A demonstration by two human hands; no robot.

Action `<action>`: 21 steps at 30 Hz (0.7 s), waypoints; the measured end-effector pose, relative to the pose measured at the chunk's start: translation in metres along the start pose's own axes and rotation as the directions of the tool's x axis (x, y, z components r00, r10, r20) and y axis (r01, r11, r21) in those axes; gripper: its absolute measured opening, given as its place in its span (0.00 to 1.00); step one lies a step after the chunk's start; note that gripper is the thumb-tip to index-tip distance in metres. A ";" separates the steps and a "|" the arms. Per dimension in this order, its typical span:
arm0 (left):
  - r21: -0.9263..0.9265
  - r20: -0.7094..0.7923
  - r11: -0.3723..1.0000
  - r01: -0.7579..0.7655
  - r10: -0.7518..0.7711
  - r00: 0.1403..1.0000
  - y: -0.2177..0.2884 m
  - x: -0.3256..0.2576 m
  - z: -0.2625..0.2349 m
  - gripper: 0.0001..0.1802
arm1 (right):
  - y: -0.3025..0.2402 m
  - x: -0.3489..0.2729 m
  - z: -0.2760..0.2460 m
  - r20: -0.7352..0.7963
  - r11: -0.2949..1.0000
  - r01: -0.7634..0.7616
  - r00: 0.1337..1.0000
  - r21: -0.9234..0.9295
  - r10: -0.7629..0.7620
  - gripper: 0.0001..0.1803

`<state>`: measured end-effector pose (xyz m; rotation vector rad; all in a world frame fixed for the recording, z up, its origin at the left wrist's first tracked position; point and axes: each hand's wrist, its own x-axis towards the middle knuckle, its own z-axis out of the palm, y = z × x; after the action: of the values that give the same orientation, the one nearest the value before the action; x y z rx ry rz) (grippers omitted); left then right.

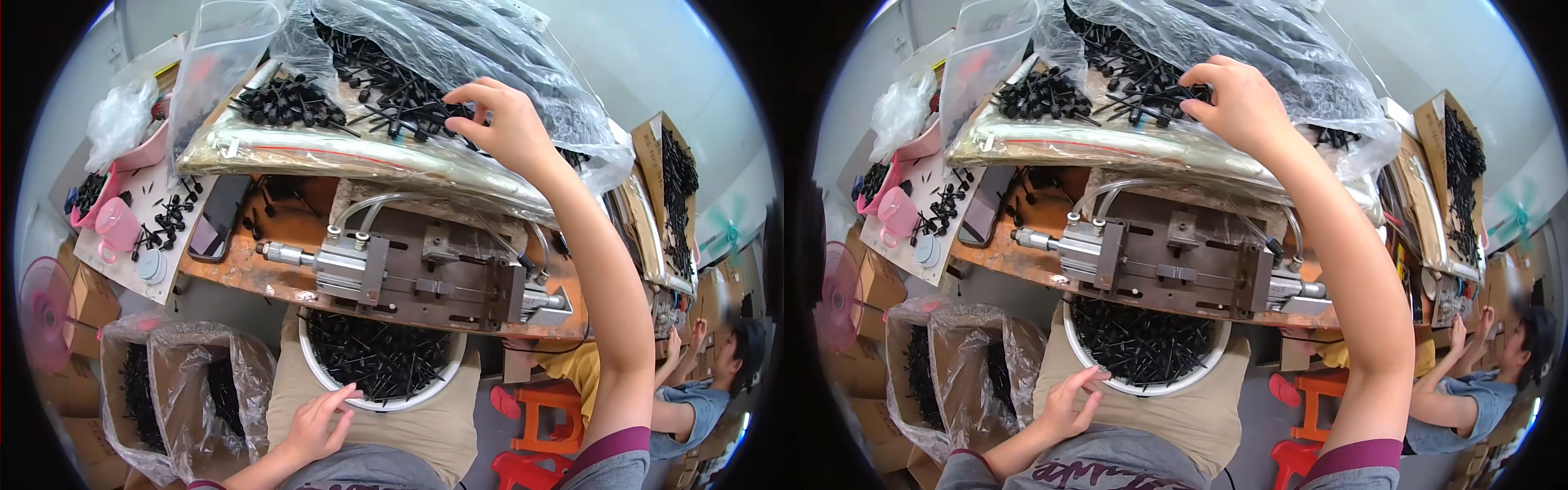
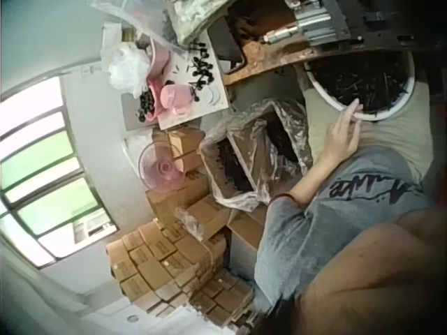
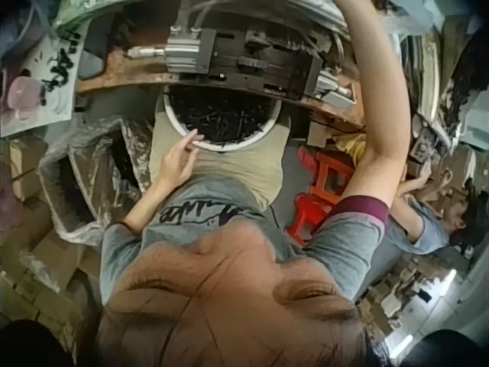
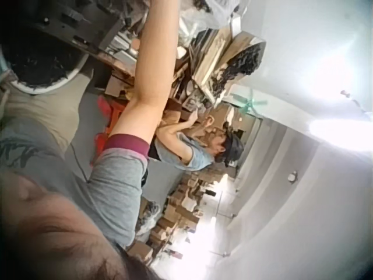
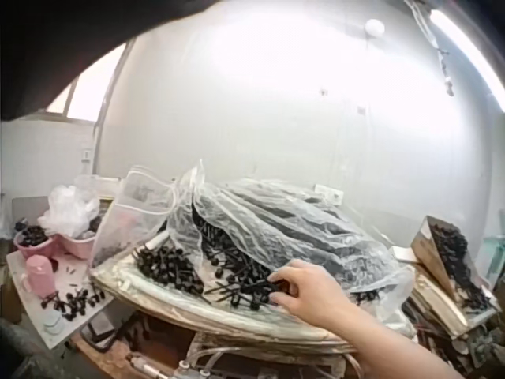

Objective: Operating a pneumatic press to process small black plastic parts.

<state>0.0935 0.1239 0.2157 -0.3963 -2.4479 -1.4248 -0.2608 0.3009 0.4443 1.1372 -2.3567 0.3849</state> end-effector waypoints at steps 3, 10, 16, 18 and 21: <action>0.040 0.012 0.997 0.061 -0.061 0.998 -0.004 -0.011 -0.009 0.29 | -0.015 0.023 0.014 0.075 0.992 0.120 0.990 -0.037 -0.117 0.18; -0.001 0.031 0.999 0.046 -0.046 0.998 0.001 0.002 -0.003 0.28 | -0.026 0.049 0.045 0.242 0.997 0.043 0.970 -0.068 -0.026 0.27; -0.001 0.040 0.999 0.032 -0.032 0.999 -0.001 0.003 0.006 0.30 | -0.031 0.043 0.042 0.298 0.953 0.014 0.951 -0.304 0.081 0.21; -0.009 0.032 1.000 0.026 -0.026 0.999 -0.001 0.005 0.007 0.31 | -0.016 0.033 0.042 0.235 0.967 0.036 0.972 -0.252 0.025 0.18; -0.024 0.014 0.999 0.033 -0.033 0.999 -0.001 0.005 0.008 0.32 | 0.003 0.018 0.038 0.047 0.993 0.074 0.996 -0.096 -0.069 0.11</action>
<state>0.0880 0.1308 0.2129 -0.3735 -2.4609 -1.4715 -0.2845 0.2741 0.4224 1.1911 -2.3370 0.2197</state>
